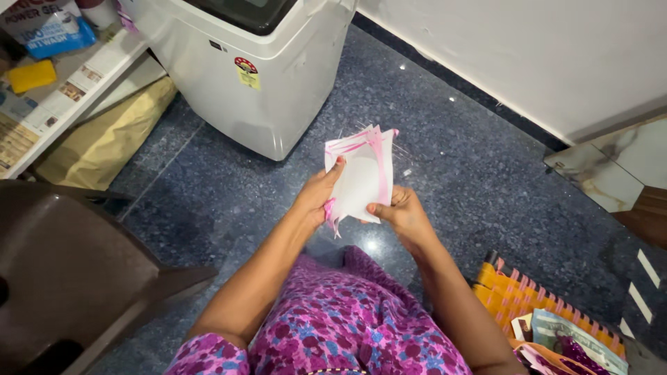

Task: The person assembles a pink 'BIRTHDAY' banner by hand, unfolding and connecting the letter flags. They then place the completed banner on a shelf and return to the bed to handle a purple tinsel decoration.

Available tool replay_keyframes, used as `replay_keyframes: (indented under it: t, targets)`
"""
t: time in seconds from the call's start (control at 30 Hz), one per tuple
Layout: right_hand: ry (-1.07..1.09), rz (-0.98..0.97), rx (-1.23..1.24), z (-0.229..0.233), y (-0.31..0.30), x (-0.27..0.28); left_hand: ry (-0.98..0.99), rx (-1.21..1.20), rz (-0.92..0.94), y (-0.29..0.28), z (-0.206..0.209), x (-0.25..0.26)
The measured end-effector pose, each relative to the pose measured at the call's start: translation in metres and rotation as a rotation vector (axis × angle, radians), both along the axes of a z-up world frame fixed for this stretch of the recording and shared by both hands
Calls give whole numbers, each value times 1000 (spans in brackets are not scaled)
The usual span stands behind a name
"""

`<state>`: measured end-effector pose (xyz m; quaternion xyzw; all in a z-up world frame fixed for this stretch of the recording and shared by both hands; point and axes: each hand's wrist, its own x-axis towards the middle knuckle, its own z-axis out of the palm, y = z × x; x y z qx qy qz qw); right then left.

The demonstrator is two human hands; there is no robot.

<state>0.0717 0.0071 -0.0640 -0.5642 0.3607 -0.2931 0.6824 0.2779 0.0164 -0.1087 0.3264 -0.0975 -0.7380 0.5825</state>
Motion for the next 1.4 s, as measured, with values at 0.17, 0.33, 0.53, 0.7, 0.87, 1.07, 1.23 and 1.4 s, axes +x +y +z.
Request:
replay_keyframes:
  t: [0.17, 0.33, 0.53, 0.7, 0.87, 1.07, 1.23, 1.4]
  targets:
    - [222, -53, -187, 14, -11, 16, -152, -69, 14, -14, -27, 39]
    - [833, -241, -593, 39, -21, 15, -331, -94, 107, -20, -49, 66]
    - [726, -245, -1077, 40, -32, 30, -631, 29, 461, -1, -28, 6]
    - [670, -32, -1273, 54, -24, 46, -201, -244, 475, -14, 9, -28]
    - [355, 104, -1148, 71, -53, 35, -102, -220, 761, -37, 30, -10]
    - [217, 131, -1259, 92, -127, 9, -131, -228, 728, -51, 42, -15]
    - [186, 575, -1199, 113, -152, 16, -218, -214, 656, -60, 44, -38]
    - [205, 656, -1074, 105, -168, 16, -393, -310, 635, -61, 50, -49]
